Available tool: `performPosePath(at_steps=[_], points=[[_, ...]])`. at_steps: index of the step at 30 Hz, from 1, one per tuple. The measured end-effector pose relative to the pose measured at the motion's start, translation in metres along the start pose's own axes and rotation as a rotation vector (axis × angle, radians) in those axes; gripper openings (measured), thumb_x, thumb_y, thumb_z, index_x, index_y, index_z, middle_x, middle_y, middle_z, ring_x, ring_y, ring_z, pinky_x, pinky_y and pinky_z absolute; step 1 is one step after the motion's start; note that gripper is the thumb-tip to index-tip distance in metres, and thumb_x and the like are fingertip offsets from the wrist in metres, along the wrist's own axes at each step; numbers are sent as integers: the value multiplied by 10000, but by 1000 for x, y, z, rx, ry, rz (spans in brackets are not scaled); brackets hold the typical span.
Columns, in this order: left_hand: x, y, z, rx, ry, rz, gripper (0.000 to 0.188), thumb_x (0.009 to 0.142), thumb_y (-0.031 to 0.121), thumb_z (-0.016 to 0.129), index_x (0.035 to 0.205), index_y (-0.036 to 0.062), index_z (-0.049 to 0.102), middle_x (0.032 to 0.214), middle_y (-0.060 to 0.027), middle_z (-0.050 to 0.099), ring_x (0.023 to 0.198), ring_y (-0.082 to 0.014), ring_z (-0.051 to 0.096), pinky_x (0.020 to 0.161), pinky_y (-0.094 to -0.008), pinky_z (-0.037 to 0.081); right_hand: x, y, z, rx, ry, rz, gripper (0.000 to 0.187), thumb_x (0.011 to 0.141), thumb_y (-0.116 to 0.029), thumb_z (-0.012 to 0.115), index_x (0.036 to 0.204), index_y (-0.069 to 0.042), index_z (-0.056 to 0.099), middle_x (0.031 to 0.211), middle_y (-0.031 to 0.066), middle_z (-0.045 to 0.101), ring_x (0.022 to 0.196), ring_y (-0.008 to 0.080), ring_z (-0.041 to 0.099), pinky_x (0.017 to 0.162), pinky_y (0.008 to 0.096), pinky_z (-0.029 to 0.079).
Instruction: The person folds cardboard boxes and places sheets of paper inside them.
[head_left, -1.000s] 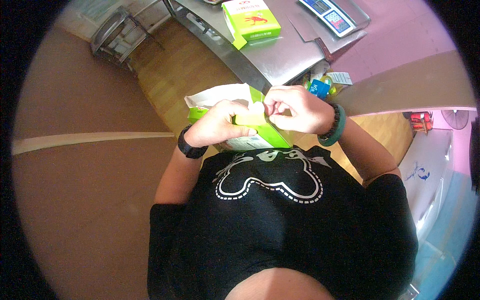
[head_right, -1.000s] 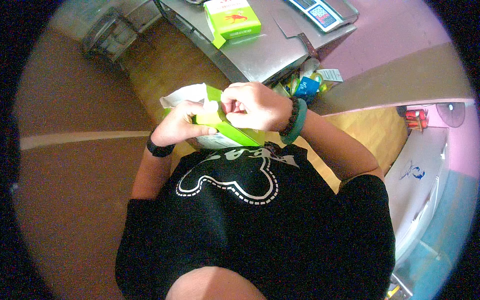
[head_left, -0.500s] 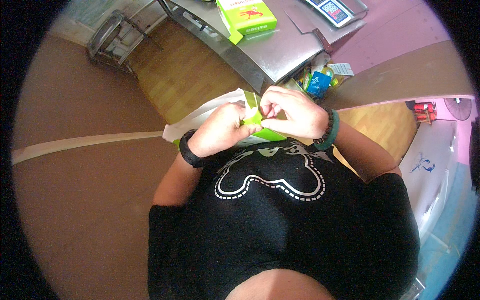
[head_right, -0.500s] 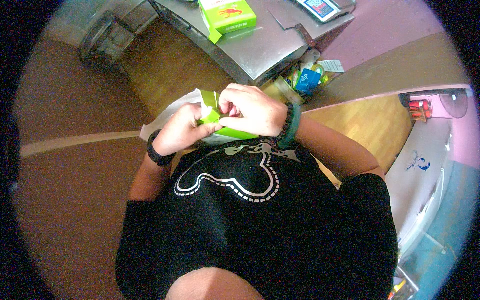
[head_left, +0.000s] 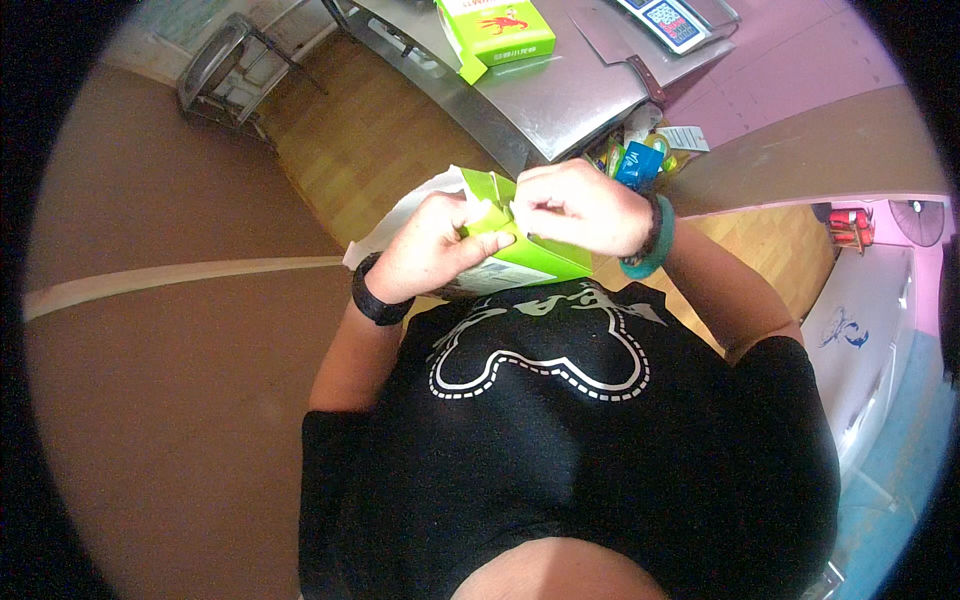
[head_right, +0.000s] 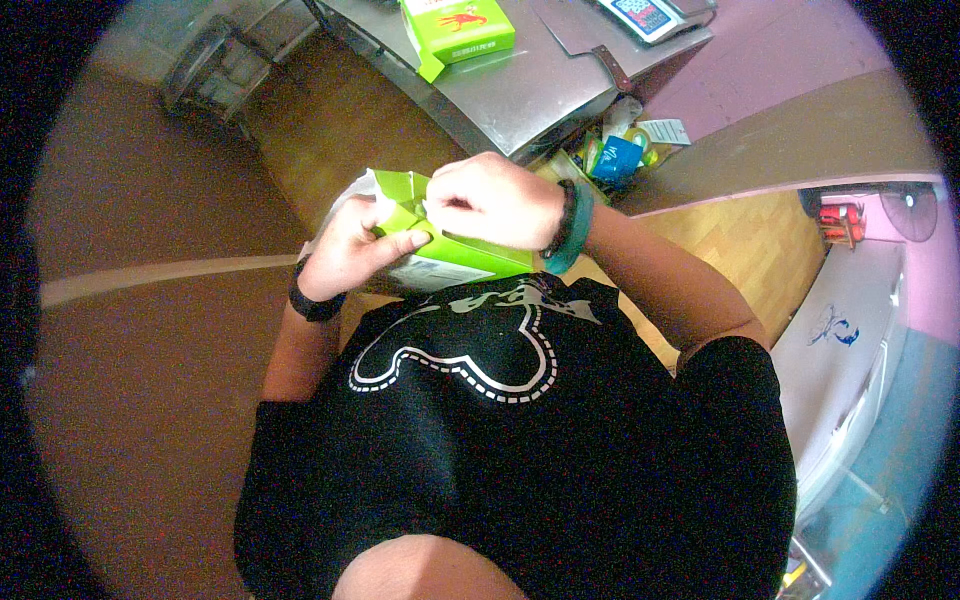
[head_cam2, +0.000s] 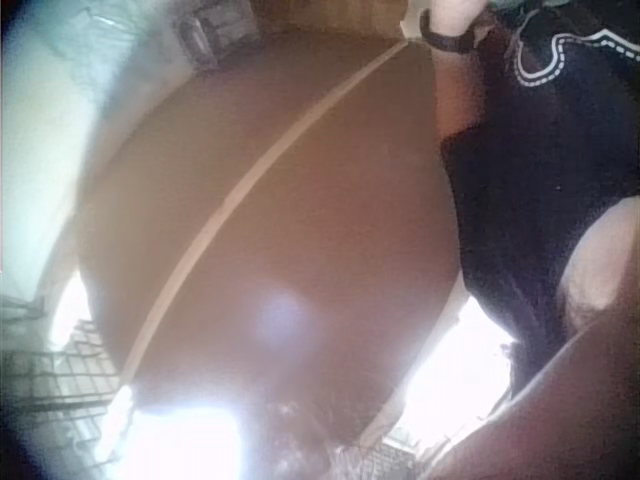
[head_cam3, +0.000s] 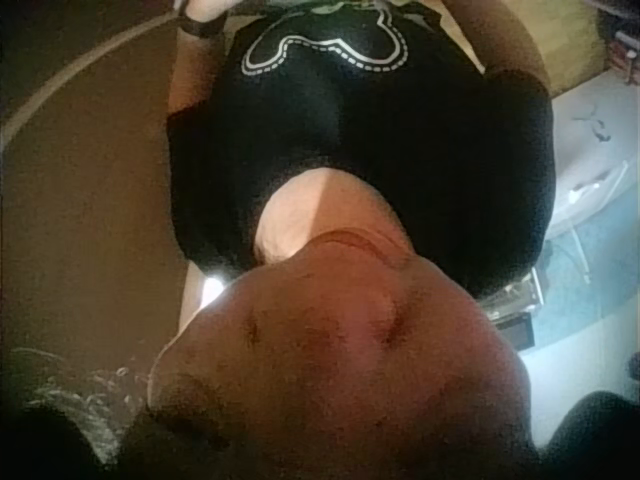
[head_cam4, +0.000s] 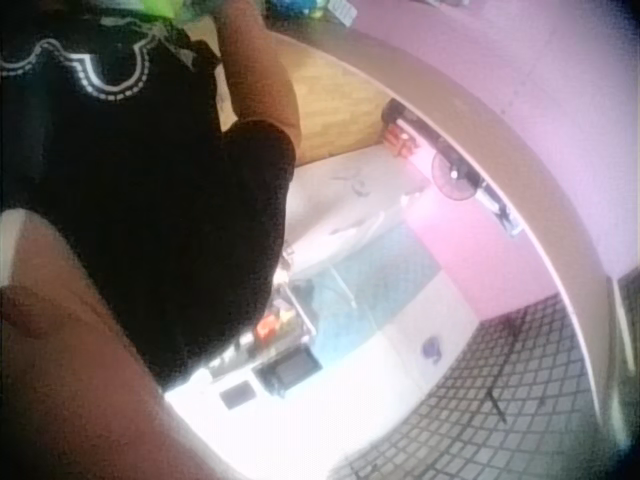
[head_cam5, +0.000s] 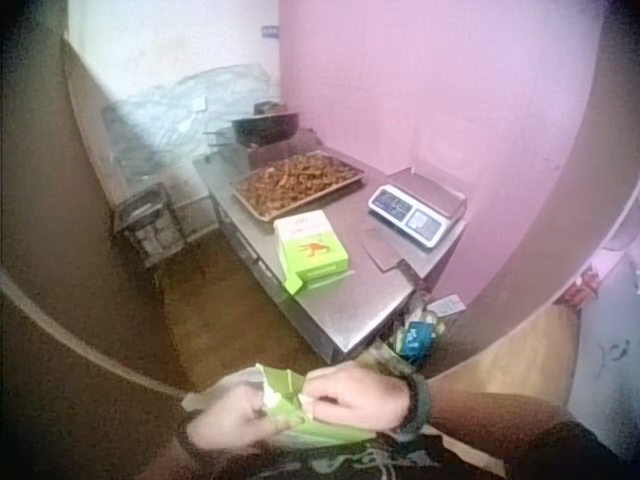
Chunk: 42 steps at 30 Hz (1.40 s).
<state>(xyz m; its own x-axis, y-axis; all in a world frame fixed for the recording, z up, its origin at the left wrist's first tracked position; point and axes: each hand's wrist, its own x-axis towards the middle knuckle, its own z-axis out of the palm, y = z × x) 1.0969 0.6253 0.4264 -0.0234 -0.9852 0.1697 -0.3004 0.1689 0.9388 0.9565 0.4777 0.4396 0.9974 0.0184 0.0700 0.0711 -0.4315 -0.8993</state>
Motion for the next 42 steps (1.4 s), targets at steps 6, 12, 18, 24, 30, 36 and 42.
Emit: performPosePath(at_steps=[6, 12, 18, 24, 30, 36, 42], points=[[4, 3, -12, -125, -6, -110, 142, 782, 113, 583, 855, -7, 603, 713, -53, 595, 631, -101, 514, 587, -249, 416, 10, 5, -4, 464, -42, 233, 158, 829, -153, 513, 739, -28, 550, 657, -2, 543, 584, 50, 493, 548, 189, 411], [7, 4, -20, -38, 24, -110, 175, 767, 175, 607, 830, 12, 610, 709, -54, 591, 613, -128, 518, 599, -253, 416, 14, 14, -1, 674, -25, 186, 161, 827, -158, 525, 729, -33, 549, 669, -5, 556, 580, 56, 505, 535, 194, 416], [3, 0, -16, -110, 116, -73, 179, 784, 191, 595, 827, 17, 600, 803, -48, 592, 709, -134, 527, 696, -244, 411, 12, -10, -4, -242, 45, 41, 228, 749, -182, 609, 626, -42, 477, 585, 17, 466, 516, 101, 459, 471, 249, 354], [6, -1, -13, -85, 40, -105, 166, 788, 158, 588, 847, 3, 595, 768, -45, 595, 706, -120, 529, 671, -248, 418, 14, 0, -6, -260, -33, -136, 251, 737, -224, 574, 595, -38, 484, 559, 118, 496, 507, 287, 492, 475, 356, 374], [5, -1, -18, 82, 18, -61, 148, 783, 108, 594, 879, -5, 590, 807, -34, 605, 729, -94, 541, 668, -236, 428, 16, 8, -8, -161, -78, -218, 208, 766, -154, 543, 613, -19, 500, 517, 87, 483, 468, 165, 520, 445, 299, 383], [-1, 16, -14, -87, 144, -67, 186, 783, 188, 587, 848, 14, 597, 779, -76, 589, 744, -154, 531, 697, -289, 412, 15, -6, -18, 198, -92, 136, 181, 821, -107, 504, 668, -16, 471, 598, 11, 515, 512, 59, 480, 478, 201, 393], [2, 4, -8, -90, 129, -86, 154, 778, 143, 586, 811, -8, 583, 696, -80, 568, 618, -143, 506, 612, -264, 422, 24, -20, -16, -350, -119, -31, 253, 792, -195, 565, 645, -22, 452, 505, 71, 477, 439, 123, 464, 446, 255, 374]])
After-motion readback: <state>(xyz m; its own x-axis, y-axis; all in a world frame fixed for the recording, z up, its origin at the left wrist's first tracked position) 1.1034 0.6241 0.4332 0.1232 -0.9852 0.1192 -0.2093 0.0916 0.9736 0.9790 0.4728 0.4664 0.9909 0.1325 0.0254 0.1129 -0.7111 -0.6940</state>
